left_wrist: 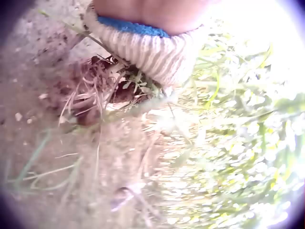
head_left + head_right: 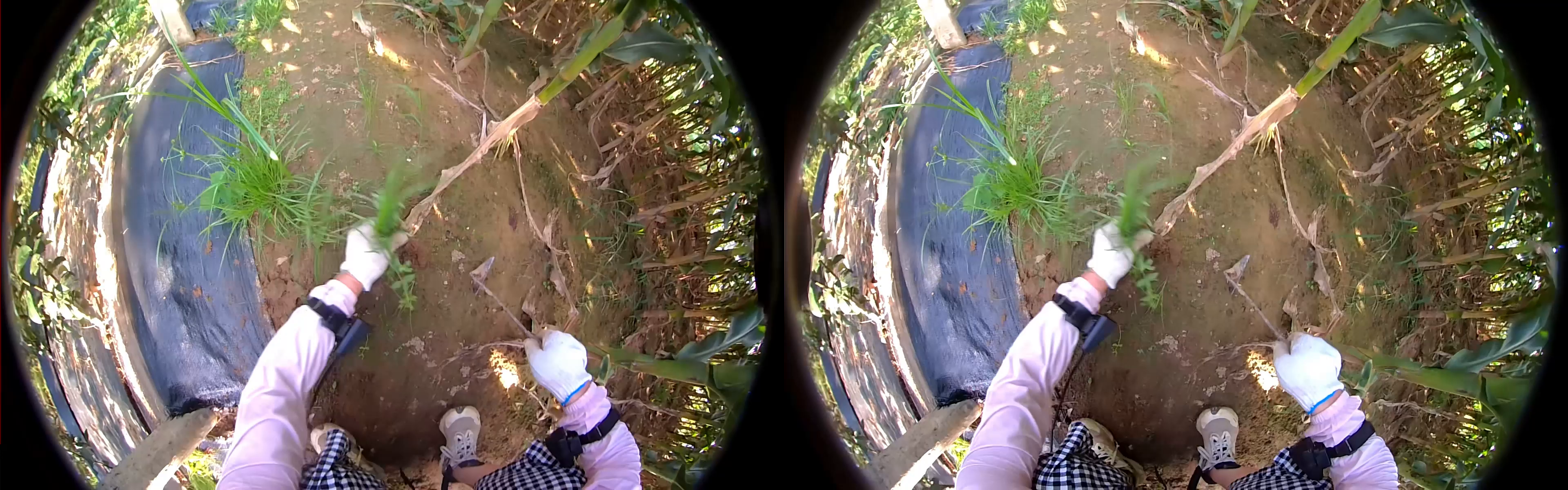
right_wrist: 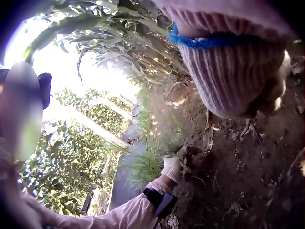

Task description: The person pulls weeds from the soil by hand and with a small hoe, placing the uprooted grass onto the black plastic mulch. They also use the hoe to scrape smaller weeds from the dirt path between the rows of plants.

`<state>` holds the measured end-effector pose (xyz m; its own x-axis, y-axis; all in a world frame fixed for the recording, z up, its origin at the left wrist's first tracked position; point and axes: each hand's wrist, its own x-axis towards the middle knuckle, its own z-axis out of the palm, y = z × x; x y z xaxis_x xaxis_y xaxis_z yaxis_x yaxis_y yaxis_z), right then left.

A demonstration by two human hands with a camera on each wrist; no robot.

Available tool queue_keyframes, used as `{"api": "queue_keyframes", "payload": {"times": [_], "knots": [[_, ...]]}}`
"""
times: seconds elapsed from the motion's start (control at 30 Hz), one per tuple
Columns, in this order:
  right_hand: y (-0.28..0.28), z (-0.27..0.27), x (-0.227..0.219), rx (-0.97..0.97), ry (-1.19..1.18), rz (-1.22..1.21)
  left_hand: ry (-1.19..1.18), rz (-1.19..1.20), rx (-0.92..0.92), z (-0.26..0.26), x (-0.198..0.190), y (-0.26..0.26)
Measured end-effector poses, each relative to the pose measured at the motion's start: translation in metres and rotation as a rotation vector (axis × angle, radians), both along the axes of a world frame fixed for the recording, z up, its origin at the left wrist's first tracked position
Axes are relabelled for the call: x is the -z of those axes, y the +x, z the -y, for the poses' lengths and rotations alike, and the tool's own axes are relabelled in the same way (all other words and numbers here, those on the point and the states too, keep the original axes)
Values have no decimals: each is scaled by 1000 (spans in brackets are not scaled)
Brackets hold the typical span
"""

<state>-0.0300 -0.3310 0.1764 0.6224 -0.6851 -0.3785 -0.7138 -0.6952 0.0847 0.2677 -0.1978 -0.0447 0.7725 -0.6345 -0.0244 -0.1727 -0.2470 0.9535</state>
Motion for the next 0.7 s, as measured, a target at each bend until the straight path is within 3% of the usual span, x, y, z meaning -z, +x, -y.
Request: {"api": "queue_keyframes", "payload": {"times": [0.03,0.1,0.17,0.2,0.3,0.33,0.4,0.43,0.5,0.6,0.63,0.7], "knots": [[4,4,-2,27,20,-28,-41,-91,-39,-10,-7,17],[6,7,-2,22,9,-16,272,-117,109,-36,-71,52],[-1,12,6,-36,-9,89,970,407,529,-44,-57,79],[2,13,4,-2,10,58,905,395,368,-51,14,91],[3,16,3,40,46,39,527,535,466,-59,-19,54],[2,16,3,38,47,40,380,629,545,-54,-14,42],[0,16,4,28,25,63,597,561,735,-33,-26,7],[-1,16,5,23,15,74,667,534,777,-22,-12,-10],[-1,15,3,24,23,74,425,775,782,-15,-1,-28],[0,12,3,16,15,68,503,559,649,2,8,-32],[0,11,2,9,9,62,511,656,651,5,5,-33],[1,11,2,9,15,58,549,480,492,14,23,-41]]}}
